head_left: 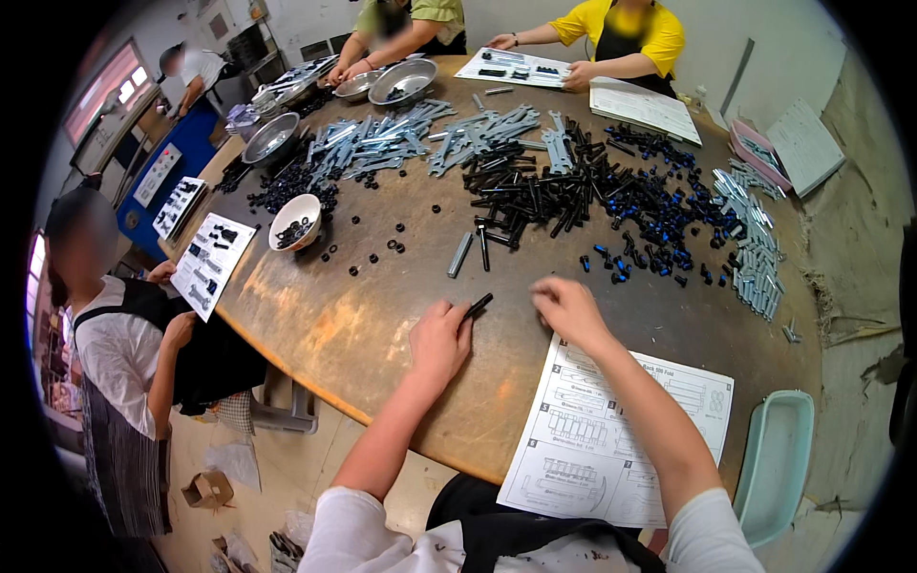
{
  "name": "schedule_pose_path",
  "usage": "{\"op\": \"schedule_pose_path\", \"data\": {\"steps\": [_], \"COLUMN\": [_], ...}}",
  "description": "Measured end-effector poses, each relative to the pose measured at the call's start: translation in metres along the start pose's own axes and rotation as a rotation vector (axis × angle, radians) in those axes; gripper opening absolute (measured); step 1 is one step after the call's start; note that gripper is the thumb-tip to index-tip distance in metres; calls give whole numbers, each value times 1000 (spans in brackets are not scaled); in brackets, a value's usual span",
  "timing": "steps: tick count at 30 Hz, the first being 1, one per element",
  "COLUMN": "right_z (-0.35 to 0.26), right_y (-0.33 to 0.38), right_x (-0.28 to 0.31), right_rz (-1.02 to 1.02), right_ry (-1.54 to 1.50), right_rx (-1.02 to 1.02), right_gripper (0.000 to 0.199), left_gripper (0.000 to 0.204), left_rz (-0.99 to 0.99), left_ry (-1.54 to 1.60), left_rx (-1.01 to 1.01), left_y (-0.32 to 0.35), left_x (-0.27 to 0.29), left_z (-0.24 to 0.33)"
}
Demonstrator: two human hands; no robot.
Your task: The person assembles small mechanical components using bolts, nuts, and metal rods at a workbench. They follow a printed instruction sheet, repeatedly picking parts from piles, joining them, and placing assembled units on the sheet or into a tray.
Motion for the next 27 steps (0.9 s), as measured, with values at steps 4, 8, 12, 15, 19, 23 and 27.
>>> {"op": "schedule_pose_path", "data": {"steps": [4, 8, 12, 15, 19, 23, 27], "right_z": [-7, -16, -25, -20, -20, -13, -25], "right_y": [-68, -115, -123, -121, -115, -112, -107], "right_x": [-24, -56, -50, -41, -16, -8, -17], "right_rz": [187, 140, 95, 107, 190, 281, 248], "right_ry": [455, 1022, 1063, 962, 696, 590, 587], "right_rx": [245, 287, 280, 281, 112, 204, 367], "right_gripper": [22, 17, 17, 15, 17, 15, 15], "left_gripper": [16, 17, 17, 17, 22, 25, 22], "left_rz": [96, 62, 120, 193, 232, 223, 233], "left_ry": [79, 132, 170, 348, 546, 685, 658], "left_rx": [11, 52, 38, 201, 410, 458, 433], "left_y": [1, 5, 5, 7, 8, 5, 3], "left_x": [-7, -8, 0, 1, -8, -11, -13], "left_z": [0, -11, -16, -30, -43, -45, -44]}}
Point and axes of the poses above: each hand's wrist, its own y-axis away from the middle knuckle, its own x-axis out of the back of the hand, z = x × y, the point moved 4 cm from there along -y, towards the middle knuckle, and after that the axes turned 2 degrees about x, right-handed, at the moved point
